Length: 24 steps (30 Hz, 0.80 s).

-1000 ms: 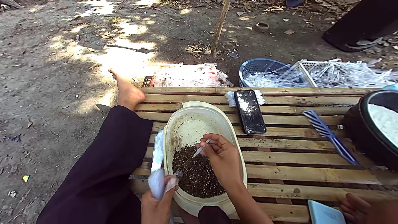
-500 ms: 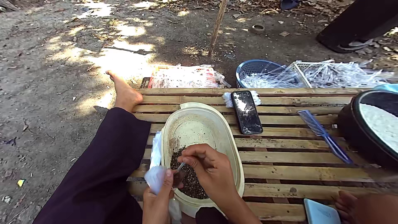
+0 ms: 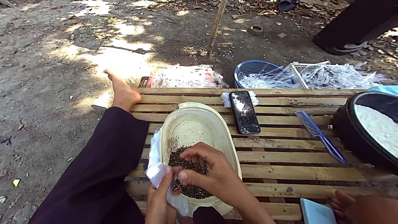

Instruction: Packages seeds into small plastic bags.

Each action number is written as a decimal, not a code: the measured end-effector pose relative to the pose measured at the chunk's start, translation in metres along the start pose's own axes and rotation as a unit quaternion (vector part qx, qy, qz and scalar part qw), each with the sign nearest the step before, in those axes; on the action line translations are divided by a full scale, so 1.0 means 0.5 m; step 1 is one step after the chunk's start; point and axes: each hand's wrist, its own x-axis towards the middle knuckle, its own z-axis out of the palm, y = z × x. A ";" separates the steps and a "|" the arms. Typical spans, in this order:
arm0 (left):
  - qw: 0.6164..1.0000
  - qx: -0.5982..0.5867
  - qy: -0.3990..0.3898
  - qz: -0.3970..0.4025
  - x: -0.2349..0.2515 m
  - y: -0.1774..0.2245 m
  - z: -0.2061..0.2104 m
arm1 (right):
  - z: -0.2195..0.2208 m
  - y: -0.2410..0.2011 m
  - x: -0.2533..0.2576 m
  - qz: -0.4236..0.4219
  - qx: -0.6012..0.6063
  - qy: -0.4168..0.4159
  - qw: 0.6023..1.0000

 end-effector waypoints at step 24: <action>0.976 0.151 -0.058 0.146 -0.003 -0.015 0.013 | 0.033 -0.028 -0.001 0.004 -0.124 0.051 0.991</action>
